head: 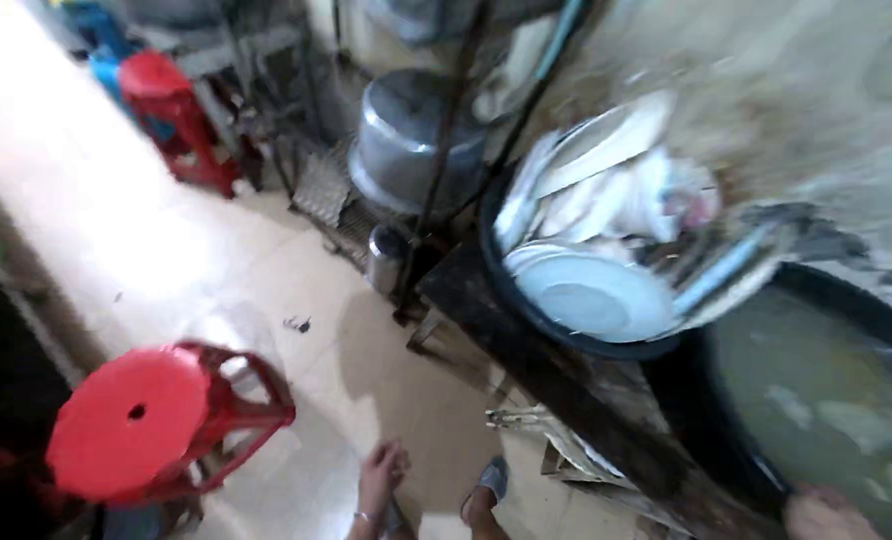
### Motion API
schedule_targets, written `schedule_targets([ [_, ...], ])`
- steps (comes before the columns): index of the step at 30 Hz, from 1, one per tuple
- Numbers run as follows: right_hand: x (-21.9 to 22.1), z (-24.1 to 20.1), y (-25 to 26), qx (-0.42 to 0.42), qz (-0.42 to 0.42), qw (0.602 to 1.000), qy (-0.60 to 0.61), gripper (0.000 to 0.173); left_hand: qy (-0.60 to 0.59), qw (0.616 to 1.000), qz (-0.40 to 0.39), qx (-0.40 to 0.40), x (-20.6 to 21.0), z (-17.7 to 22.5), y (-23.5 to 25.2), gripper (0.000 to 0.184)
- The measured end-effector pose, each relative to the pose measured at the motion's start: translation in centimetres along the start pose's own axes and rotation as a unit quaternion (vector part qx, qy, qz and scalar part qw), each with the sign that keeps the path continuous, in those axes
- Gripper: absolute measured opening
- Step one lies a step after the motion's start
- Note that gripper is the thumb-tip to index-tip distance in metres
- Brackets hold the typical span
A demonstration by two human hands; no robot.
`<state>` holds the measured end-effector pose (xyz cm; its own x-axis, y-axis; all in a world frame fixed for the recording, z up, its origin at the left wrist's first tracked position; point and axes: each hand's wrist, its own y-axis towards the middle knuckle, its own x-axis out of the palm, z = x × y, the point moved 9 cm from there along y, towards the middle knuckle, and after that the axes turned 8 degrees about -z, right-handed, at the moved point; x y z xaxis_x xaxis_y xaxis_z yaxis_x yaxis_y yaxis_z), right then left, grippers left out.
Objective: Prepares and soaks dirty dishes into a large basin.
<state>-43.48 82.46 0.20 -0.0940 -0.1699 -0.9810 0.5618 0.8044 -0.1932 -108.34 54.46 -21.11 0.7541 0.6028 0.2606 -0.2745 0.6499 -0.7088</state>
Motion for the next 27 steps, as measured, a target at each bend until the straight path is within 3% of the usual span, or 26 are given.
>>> schedule_targets([
  [4,-0.8,-1.6,-1.7,-0.040,-0.012,0.997,0.062,0.047,0.141,0.971,-0.177,0.081,16.3,6.1,-4.0,0.028],
  [8,-1.3,-1.7,-1.2,-0.028,-0.043,0.981,0.188,0.041,0.283,0.884,-0.286,0.239,28.9,16.4,-7.4,0.027],
  [12,-3.9,-2.4,2.6,-0.012,-0.045,0.901,0.431,0.044,0.388,0.785,-0.279,0.395,40.6,28.6,-9.6,0.027],
  [16,-5.1,-2.8,10.1,0.014,-0.039,0.858,0.512,0.045,0.523,0.667,-0.197,0.493,51.0,37.6,-8.9,0.025],
  [21,-5.1,-2.6,16.6,0.037,-0.050,0.855,0.515,0.048,0.719,0.535,-0.097,0.433,56.9,43.7,-2.3,0.035],
  [27,-5.8,-4.8,18.4,0.015,-0.055,0.870,0.491,0.042,0.870,0.363,-0.032,0.331,59.3,44.5,3.8,0.044],
])
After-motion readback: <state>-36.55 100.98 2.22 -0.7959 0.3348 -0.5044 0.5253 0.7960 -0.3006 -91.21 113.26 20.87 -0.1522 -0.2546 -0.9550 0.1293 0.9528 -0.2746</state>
